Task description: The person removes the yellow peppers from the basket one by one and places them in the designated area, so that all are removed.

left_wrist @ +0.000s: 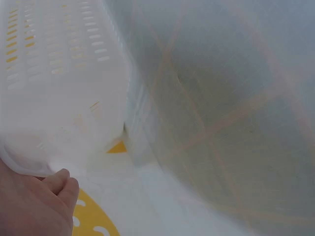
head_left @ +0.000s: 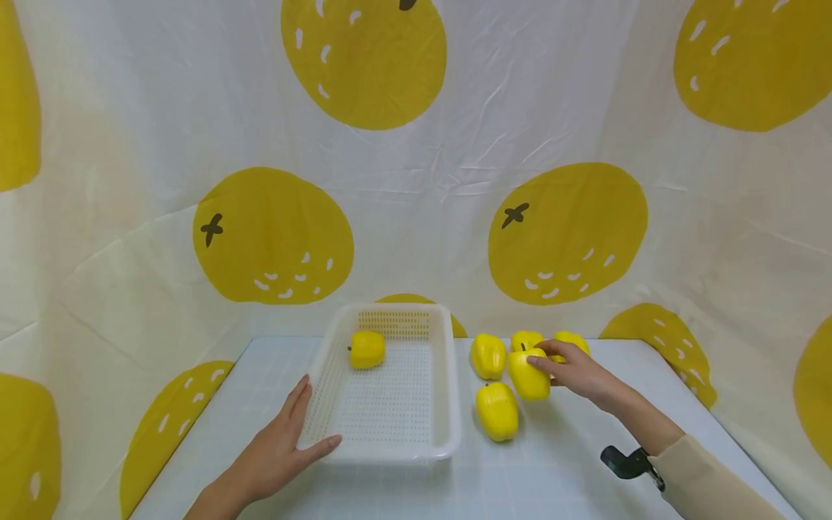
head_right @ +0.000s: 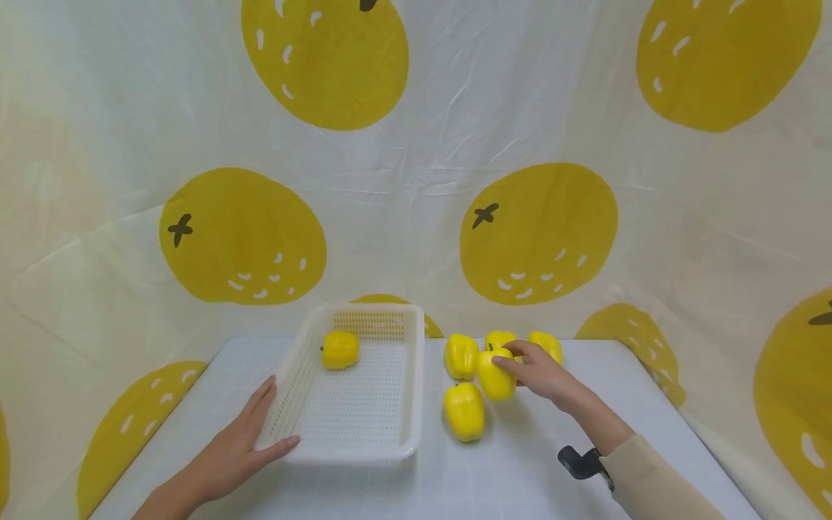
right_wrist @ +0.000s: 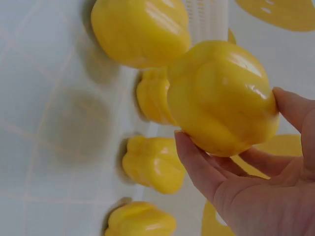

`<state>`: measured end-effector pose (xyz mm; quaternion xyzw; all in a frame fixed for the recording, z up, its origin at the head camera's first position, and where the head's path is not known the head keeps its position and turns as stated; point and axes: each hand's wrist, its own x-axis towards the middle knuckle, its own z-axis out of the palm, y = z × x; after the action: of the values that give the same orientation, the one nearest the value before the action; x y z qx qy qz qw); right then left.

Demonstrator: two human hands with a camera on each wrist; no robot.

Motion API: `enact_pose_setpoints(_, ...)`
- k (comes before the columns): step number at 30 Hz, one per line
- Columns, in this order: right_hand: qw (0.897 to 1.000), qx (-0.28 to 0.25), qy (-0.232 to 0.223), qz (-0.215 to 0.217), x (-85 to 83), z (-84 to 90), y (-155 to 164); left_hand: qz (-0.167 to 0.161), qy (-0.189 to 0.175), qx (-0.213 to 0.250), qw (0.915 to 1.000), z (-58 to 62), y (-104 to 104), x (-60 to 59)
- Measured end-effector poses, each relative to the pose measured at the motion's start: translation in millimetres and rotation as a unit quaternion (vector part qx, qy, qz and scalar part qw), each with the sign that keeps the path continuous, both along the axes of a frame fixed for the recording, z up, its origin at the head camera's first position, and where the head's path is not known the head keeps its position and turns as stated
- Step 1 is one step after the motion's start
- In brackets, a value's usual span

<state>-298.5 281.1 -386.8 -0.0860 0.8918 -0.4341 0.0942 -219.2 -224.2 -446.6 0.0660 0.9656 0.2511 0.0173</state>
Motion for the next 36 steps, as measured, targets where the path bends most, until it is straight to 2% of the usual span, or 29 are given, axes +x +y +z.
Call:
enact_pose_setpoints(12,0.999,-0.014,-0.031,-0.004,-6.1,-36.5,25.4,-0.006,0.003,0.004,1.0,4.0,0.0,1.9)
enact_pose_setpoints(20,0.998,-0.029,-0.056,-0.02,-5.1,-57.0,33.7,0.0,-0.002,0.004,1.0,0.2,0.5,1.4)
enact_pose_setpoints(27,0.996,-0.054,-0.076,-0.01,-3.7,-64.7,38.4,0.014,-0.021,0.005,0.9997,0.9,3.1,1.6)
enact_pose_setpoints(36,0.992,-0.06,-0.103,-0.034,-4.9,-68.3,39.8,0.012,-0.013,0.003,0.9998,0.2,2.5,1.2)
